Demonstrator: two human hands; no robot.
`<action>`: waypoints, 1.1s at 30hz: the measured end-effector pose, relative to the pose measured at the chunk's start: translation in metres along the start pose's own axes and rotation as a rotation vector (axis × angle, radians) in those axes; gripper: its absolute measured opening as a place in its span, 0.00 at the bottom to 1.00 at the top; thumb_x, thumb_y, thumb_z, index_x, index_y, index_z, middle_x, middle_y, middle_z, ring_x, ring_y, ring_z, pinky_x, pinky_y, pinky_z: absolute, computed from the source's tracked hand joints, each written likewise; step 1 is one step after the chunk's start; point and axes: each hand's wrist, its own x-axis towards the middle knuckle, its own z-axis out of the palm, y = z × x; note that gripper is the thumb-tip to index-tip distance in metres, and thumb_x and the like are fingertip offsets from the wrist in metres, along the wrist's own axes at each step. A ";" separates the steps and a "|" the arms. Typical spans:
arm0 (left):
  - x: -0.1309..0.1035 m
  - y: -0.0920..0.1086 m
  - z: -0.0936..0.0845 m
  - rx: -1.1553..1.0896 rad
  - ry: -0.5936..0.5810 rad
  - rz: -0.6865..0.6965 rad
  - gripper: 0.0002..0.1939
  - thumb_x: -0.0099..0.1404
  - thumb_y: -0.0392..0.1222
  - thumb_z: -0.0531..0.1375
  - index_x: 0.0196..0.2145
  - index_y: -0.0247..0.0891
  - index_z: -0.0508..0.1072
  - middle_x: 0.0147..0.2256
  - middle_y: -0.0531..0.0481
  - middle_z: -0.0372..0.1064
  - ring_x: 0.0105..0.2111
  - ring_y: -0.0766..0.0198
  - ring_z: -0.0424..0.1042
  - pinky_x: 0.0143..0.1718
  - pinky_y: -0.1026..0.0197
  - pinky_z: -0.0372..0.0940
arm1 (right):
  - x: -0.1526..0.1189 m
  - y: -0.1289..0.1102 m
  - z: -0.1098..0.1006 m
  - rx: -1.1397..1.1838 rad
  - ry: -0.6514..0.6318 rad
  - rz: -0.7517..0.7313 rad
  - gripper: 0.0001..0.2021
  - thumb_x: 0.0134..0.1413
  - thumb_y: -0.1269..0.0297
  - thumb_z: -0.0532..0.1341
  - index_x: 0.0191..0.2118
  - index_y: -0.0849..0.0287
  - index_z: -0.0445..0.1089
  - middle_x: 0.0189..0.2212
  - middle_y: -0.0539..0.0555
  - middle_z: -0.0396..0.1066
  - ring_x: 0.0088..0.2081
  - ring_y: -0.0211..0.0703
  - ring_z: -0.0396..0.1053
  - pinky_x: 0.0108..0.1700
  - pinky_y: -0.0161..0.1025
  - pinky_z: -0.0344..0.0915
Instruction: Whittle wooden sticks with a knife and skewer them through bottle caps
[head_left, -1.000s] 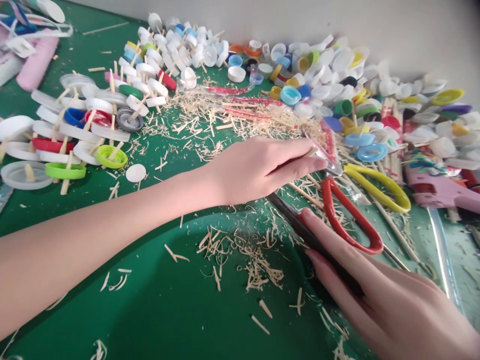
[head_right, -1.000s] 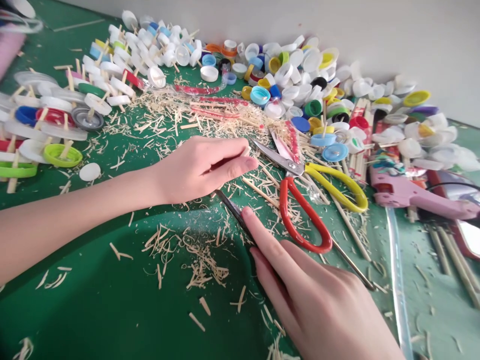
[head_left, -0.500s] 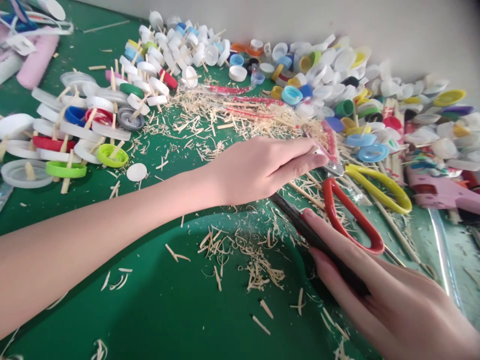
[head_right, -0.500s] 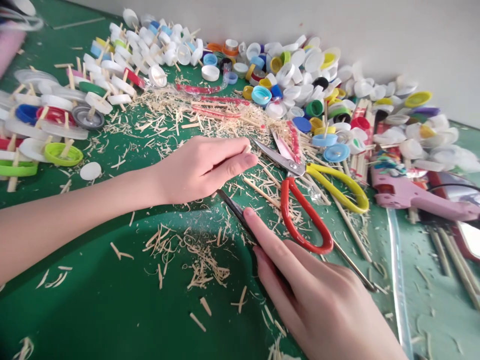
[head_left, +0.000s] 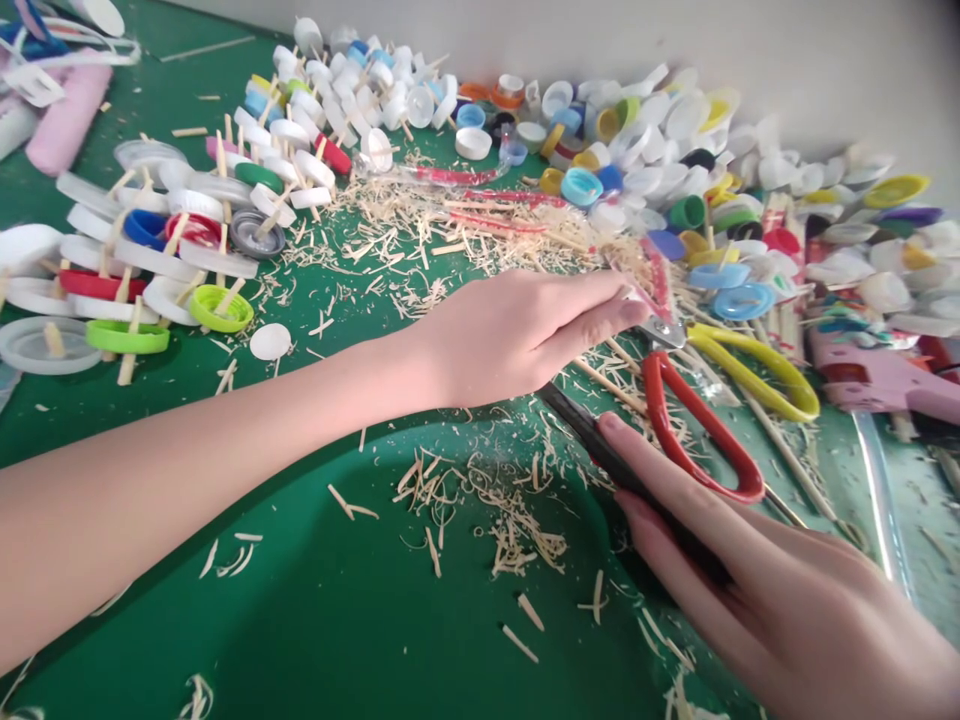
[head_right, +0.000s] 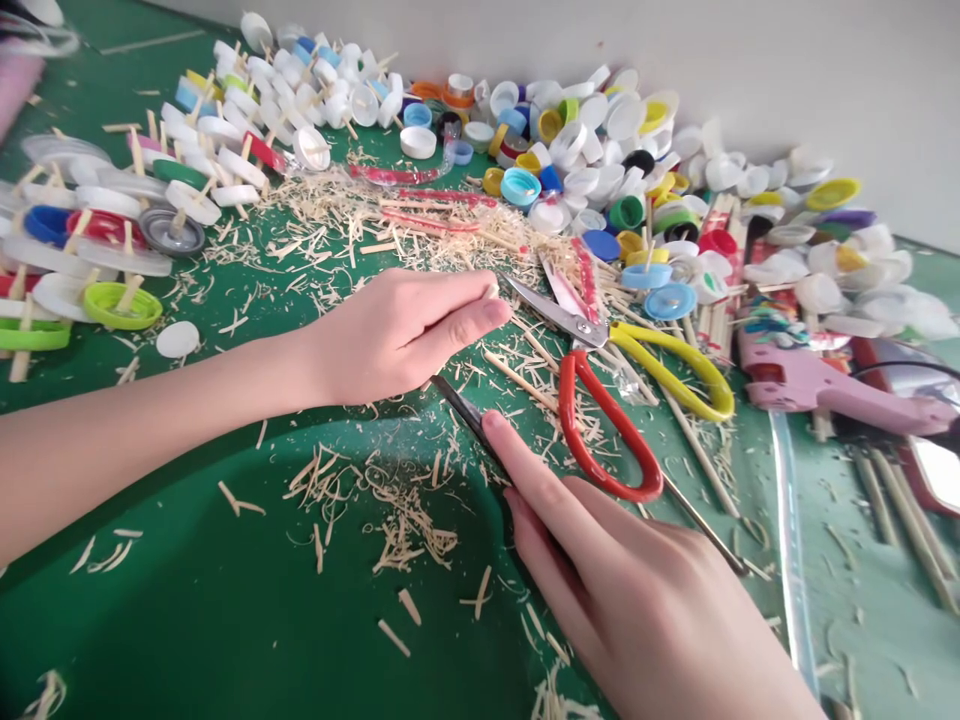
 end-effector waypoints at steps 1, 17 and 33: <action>0.000 0.000 0.000 0.002 -0.001 -0.003 0.21 0.73 0.47 0.38 0.44 0.37 0.67 0.25 0.54 0.65 0.23 0.73 0.66 0.23 0.68 0.55 | 0.001 0.000 0.000 0.005 -0.001 -0.002 0.26 0.64 0.63 0.48 0.67 0.52 0.48 0.28 0.45 0.74 0.11 0.32 0.52 0.18 0.32 0.60; 0.000 0.000 -0.001 -0.011 -0.010 -0.013 0.21 0.73 0.48 0.38 0.41 0.37 0.66 0.25 0.54 0.63 0.23 0.72 0.65 0.24 0.68 0.55 | 0.001 0.000 -0.001 0.026 -0.043 -0.017 0.25 0.65 0.63 0.47 0.66 0.51 0.48 0.11 0.39 0.56 0.09 0.34 0.51 0.13 0.31 0.53; 0.000 -0.001 -0.001 0.007 -0.004 -0.007 0.22 0.73 0.49 0.37 0.43 0.38 0.67 0.23 0.54 0.62 0.23 0.71 0.66 0.24 0.67 0.55 | -0.001 -0.008 0.001 -0.012 -0.023 0.094 0.27 0.64 0.63 0.49 0.67 0.41 0.44 0.12 0.39 0.56 0.10 0.36 0.55 0.13 0.34 0.55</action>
